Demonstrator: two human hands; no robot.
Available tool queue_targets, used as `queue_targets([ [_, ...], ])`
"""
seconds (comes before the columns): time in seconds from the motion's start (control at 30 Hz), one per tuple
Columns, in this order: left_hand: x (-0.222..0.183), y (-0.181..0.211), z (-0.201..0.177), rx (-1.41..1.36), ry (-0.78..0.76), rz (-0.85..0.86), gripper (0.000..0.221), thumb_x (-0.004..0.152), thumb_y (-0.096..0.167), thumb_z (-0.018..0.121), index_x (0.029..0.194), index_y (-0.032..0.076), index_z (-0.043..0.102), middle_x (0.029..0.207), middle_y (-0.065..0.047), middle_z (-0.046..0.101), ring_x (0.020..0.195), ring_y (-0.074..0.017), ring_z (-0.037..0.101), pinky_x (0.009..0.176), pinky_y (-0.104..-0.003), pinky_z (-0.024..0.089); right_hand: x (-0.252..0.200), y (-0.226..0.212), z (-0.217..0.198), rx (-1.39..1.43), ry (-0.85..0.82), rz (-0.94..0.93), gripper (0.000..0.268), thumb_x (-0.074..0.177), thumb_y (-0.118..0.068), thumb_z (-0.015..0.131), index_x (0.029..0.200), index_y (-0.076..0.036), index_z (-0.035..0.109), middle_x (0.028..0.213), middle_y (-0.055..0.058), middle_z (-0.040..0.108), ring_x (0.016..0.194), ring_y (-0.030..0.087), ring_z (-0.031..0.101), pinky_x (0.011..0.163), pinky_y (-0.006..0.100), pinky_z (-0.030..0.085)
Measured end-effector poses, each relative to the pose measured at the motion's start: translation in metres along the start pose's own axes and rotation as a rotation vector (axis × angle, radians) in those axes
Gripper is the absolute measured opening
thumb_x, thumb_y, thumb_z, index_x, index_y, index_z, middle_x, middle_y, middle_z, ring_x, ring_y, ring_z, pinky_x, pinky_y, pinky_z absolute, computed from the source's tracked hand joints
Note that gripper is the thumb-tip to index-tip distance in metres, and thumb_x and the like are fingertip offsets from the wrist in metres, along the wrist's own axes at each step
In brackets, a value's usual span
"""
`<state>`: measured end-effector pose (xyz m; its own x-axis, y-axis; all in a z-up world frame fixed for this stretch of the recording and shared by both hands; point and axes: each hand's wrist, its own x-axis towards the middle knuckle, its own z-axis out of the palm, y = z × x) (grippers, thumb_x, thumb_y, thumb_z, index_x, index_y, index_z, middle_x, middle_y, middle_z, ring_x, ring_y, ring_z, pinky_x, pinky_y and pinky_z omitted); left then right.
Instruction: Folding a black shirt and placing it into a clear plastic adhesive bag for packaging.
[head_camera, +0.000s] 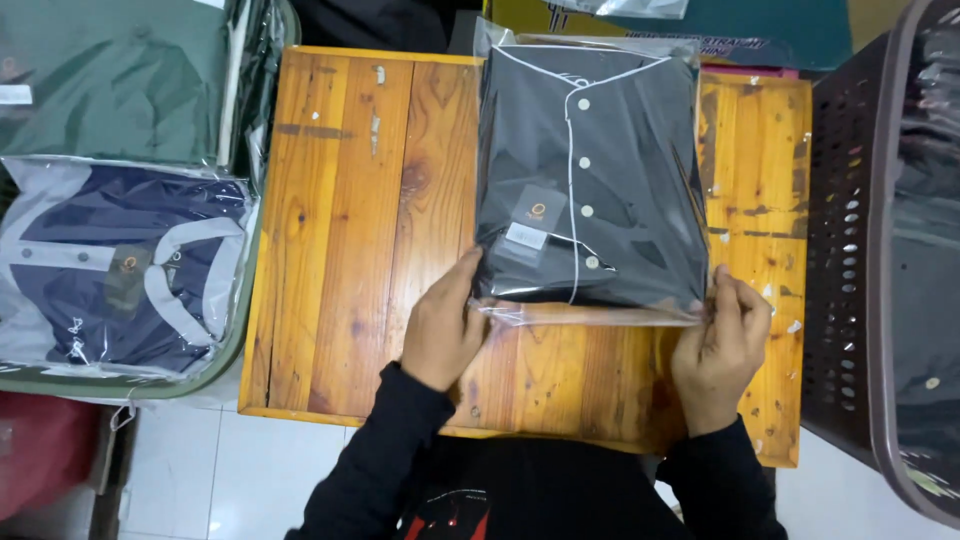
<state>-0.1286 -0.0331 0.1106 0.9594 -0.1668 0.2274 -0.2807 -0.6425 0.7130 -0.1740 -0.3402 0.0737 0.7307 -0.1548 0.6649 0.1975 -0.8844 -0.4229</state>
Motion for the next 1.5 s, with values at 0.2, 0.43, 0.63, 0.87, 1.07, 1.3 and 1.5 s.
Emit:
queue_targets([
  [0.2, -0.062, -0.024, 0.045, -0.168, 0.246, -0.074, 0.050, 0.097, 0.006, 0.063, 0.145, -0.004, 0.056, 0.115, -0.028, 0.074, 0.101, -0.0415, 0.073, 0.081, -0.045, 0.061, -0.017, -0.008, -0.005, -0.130, 0.001, 0.057, 0.030, 0.101, 0.010, 0.069, 0.131, 0.012, 0.071, 0.107, 0.022, 0.065, 0.092, 0.039, 0.070, 0.081, 0.045, 0.059],
  [0.43, -0.052, 0.011, 0.031, -0.138, 0.608, -0.185, 0.015, 0.083, 0.001, 0.081, 0.097, 0.001, 0.081, 0.086, -0.014, 0.081, 0.078, -0.0287, 0.079, 0.068, -0.033, 0.064, -0.029, -0.002, -0.014, 0.098, 0.150, 0.235, 0.018, 0.099, 0.020, 0.071, 0.112, 0.012, 0.079, 0.090, 0.022, 0.073, 0.077, 0.034, 0.070, 0.072, 0.040, 0.056],
  [0.63, -0.046, 0.019, 0.011, -0.171, 0.552, -0.174, 0.015, 0.096, 0.015, 0.069, 0.099, 0.000, 0.068, 0.093, -0.012, 0.073, 0.083, -0.0232, 0.071, 0.073, -0.031, 0.057, -0.029, -0.017, -0.019, 0.031, 0.161, 0.112, 0.017, 0.107, 0.010, 0.055, 0.115, 0.019, 0.067, 0.101, 0.029, 0.067, 0.090, 0.039, 0.066, 0.079, 0.044, 0.054],
  [0.87, -0.074, -0.004, 0.020, -0.317, 0.417, -0.389, 0.019, 0.093, 0.014, 0.073, 0.108, 0.001, 0.071, 0.107, -0.011, 0.078, 0.095, -0.0153, 0.075, 0.080, -0.024, 0.061, -0.025, -0.039, -0.030, 0.127, -0.171, 0.353, 0.017, 0.108, 0.000, 0.059, 0.109, 0.011, 0.072, 0.104, 0.021, 0.073, 0.097, 0.032, 0.070, 0.084, 0.039, 0.057],
  [1.07, -0.089, -0.008, 0.015, -0.142, 0.413, -0.243, 0.011, 0.094, 0.007, 0.072, 0.100, -0.001, 0.072, 0.105, -0.017, 0.077, 0.097, -0.0220, 0.077, 0.084, -0.028, 0.063, -0.048, -0.023, -0.032, -0.179, -0.100, 0.068, 0.015, 0.107, 0.005, 0.069, 0.094, 0.006, 0.076, 0.096, 0.016, 0.077, 0.085, 0.029, 0.071, 0.075, 0.038, 0.055],
  [1.3, -0.082, -0.004, 0.012, -0.175, 0.197, -0.316, 0.043, 0.094, 0.017, 0.065, 0.133, 0.002, 0.055, 0.122, -0.013, 0.066, 0.105, -0.0242, 0.068, 0.088, -0.033, 0.059, -0.040, -0.014, -0.027, -0.087, -0.236, 0.234, 0.015, 0.093, 0.004, 0.069, 0.105, 0.000, 0.078, 0.107, 0.012, 0.069, 0.101, 0.029, 0.055, 0.091, 0.040, 0.043],
  [1.5, -0.029, 0.048, 0.007, 0.340, 0.399, 0.506, 0.025, 0.096, 0.016, 0.062, 0.116, 0.004, 0.054, 0.111, -0.016, 0.051, 0.098, -0.0288, 0.054, 0.078, -0.041, 0.045, -0.031, -0.025, -0.024, 0.121, -0.140, 0.357, 0.005, 0.097, -0.001, 0.074, 0.094, 0.003, 0.075, 0.097, 0.014, 0.071, 0.098, 0.029, 0.063, 0.090, 0.039, 0.047],
])
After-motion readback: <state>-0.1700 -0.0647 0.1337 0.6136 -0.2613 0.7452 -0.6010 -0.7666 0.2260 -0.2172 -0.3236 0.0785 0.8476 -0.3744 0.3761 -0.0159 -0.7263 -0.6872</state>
